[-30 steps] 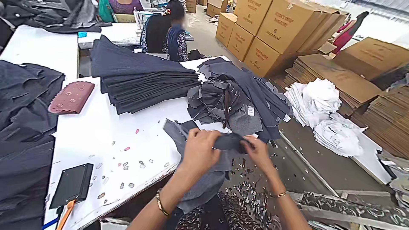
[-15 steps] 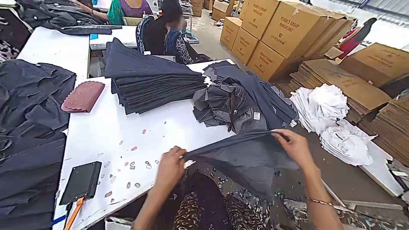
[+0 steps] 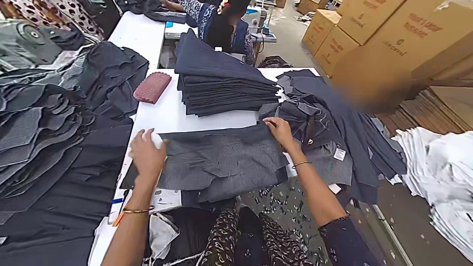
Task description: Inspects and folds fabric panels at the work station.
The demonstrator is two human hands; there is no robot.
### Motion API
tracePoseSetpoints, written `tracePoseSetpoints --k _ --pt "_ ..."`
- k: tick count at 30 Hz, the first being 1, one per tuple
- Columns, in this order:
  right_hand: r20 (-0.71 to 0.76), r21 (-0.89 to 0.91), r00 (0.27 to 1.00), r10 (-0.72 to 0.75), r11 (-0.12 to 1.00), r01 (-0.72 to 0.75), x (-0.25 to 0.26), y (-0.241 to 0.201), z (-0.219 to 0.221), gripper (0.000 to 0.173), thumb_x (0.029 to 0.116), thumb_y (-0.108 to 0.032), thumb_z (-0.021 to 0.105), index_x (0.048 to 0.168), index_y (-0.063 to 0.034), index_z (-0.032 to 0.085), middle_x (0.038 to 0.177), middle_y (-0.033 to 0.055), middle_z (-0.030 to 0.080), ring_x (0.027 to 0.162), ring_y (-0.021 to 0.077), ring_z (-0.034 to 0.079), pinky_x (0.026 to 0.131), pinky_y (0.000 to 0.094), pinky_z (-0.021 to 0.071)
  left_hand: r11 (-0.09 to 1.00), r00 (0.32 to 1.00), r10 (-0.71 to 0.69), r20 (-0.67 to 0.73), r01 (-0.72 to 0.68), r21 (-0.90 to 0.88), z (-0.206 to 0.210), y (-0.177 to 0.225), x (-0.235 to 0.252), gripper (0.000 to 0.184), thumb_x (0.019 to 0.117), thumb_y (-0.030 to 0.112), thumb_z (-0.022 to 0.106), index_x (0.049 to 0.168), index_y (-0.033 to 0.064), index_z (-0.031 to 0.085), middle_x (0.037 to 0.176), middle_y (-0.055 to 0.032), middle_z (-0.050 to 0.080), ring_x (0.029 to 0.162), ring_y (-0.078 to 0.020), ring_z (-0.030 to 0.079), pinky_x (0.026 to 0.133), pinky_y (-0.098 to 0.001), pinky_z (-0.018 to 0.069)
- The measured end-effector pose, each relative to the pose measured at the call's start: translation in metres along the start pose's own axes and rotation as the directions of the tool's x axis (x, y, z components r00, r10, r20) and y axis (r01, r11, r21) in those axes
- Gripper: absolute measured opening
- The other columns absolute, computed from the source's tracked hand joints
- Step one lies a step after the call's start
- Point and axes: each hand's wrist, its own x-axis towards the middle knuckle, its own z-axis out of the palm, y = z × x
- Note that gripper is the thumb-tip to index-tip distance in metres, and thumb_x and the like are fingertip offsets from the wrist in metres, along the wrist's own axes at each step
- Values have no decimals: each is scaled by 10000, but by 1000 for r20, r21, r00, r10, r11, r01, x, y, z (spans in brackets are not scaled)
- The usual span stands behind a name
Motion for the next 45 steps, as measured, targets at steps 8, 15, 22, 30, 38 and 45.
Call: tracePoseSetpoints --k 8,15,22,30,38,45 --pt "549 -18 777 -309 924 381 -155 -54 136 820 964 -572 580 1601 -110 350 1676 100 295 1551 296 263 1213 649 191 827 834 384 396 -502 255 127 2 -153 1344 414 338 990 1548 -39 377 1598 -314 324 1458 -503 357 1080 -782 264" --pt "642 -39 754 -138 976 212 -154 -21 66 631 738 -63 807 1342 -166 654 1445 153 575 1316 416 538 972 602 485 835 841 398 366 -498 235 79 -10 -183 738 678 84 810 1394 170 652 1435 -180 598 1244 -442 615 872 -682 468" --pt "663 -86 749 -14 992 96 18 -41 40 354 1050 -322 540 1159 -31 711 1073 194 724 1028 363 698 901 575 522 999 828 32 560 -5 -48 46 10 -49 244 936 23 635 1153 16 748 1114 -232 729 1058 -453 688 944 -689 495" --pt "348 -144 918 -189 957 252 80 13 141 372 1057 -297 487 1077 26 670 877 198 722 831 382 730 744 541 547 968 823 -219 524 114 225 89 21 100 302 990 259 671 1172 22 715 1190 -267 672 1171 -463 611 1016 -679 397" --pt "150 -164 962 -226 954 250 93 21 152 347 1009 -282 559 921 28 687 707 172 685 660 362 712 589 514 541 934 943 287 168 -314 168 154 13 -57 697 972 633 453 1403 114 628 1413 -173 614 1320 -391 573 1078 -646 409" --pt "285 -152 954 -89 979 137 68 -22 153 403 1060 -257 478 1315 11 639 1350 234 624 1296 405 572 1087 549 444 941 993 34 114 -70 332 129 -43 -18 867 989 709 206 1601 114 352 1650 -79 354 1532 -301 310 1206 -667 129"
